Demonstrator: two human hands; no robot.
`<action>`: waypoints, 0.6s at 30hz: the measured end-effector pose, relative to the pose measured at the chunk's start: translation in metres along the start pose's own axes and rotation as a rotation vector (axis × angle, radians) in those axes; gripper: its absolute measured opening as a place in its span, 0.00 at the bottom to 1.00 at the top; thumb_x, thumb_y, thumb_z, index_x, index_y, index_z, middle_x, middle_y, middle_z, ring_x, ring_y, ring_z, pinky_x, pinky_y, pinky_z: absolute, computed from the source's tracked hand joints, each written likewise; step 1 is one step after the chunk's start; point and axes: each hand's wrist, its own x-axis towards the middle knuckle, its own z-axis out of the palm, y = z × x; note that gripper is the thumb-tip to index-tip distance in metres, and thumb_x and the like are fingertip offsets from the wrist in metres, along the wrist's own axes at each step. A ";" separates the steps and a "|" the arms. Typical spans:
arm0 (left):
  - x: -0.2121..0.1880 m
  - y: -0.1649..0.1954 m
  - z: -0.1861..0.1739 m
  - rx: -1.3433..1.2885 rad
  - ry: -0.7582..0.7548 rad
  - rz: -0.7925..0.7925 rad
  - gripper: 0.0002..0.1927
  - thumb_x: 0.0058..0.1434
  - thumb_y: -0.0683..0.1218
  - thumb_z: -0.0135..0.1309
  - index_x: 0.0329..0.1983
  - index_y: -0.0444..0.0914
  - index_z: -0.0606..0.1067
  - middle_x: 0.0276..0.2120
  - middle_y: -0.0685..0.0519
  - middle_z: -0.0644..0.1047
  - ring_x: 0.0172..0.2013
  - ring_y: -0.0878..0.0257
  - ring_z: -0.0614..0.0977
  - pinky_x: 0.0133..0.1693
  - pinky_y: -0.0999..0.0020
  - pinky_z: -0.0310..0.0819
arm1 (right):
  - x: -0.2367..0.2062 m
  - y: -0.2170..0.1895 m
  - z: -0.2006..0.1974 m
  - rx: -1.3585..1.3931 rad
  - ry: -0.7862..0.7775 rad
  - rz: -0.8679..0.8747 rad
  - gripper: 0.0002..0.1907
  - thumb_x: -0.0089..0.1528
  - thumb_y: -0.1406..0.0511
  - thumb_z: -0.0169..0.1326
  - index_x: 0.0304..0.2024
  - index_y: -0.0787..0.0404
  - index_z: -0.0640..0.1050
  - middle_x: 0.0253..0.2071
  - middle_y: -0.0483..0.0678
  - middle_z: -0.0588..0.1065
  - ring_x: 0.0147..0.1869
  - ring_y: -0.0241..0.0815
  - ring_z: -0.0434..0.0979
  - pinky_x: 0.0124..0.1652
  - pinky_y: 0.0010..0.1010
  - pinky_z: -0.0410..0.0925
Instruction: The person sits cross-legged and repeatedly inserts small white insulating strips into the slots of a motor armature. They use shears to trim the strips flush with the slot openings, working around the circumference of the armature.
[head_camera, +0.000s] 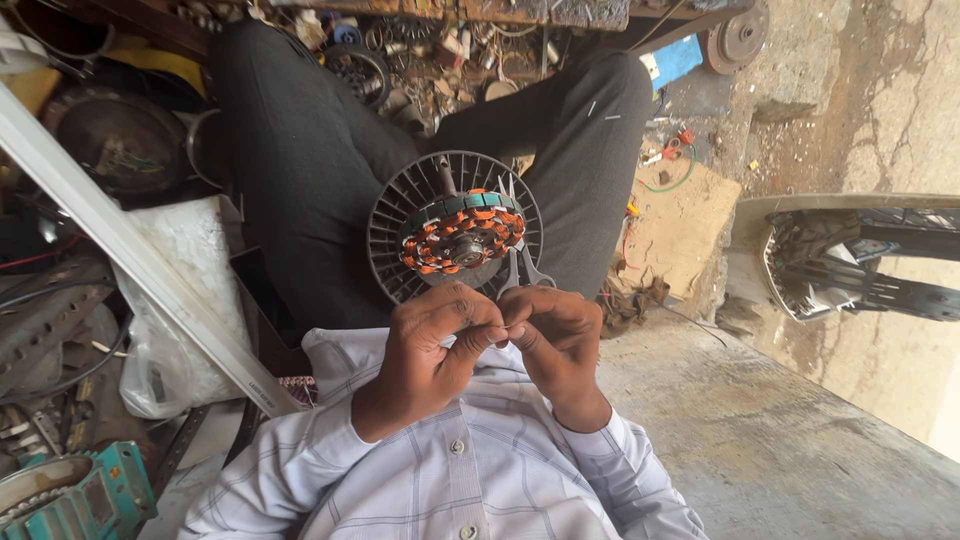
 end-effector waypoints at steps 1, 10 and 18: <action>0.004 -0.003 -0.003 -0.027 -0.022 -0.026 0.05 0.67 0.40 0.59 0.38 0.33 0.77 0.33 0.52 0.78 0.33 0.64 0.82 0.36 0.70 0.77 | 0.001 -0.001 0.001 -0.049 0.015 0.004 0.06 0.65 0.71 0.62 0.39 0.69 0.79 0.37 0.54 0.78 0.38 0.38 0.78 0.40 0.28 0.72; 0.028 -0.028 -0.027 0.333 0.076 0.209 0.10 0.64 0.46 0.63 0.43 0.36 0.77 0.35 0.53 0.78 0.35 0.61 0.81 0.36 0.66 0.76 | 0.045 -0.004 0.003 -0.119 -0.039 -0.077 0.03 0.64 0.75 0.64 0.36 0.68 0.81 0.38 0.52 0.80 0.39 0.42 0.80 0.41 0.29 0.72; 0.042 -0.065 -0.048 0.785 0.166 0.382 0.10 0.63 0.47 0.69 0.44 0.41 0.80 0.45 0.53 0.77 0.48 0.58 0.76 0.46 0.60 0.73 | 0.087 -0.030 -0.004 -0.840 0.065 -0.246 0.07 0.59 0.78 0.62 0.39 0.68 0.80 0.36 0.54 0.79 0.38 0.41 0.83 0.37 0.27 0.75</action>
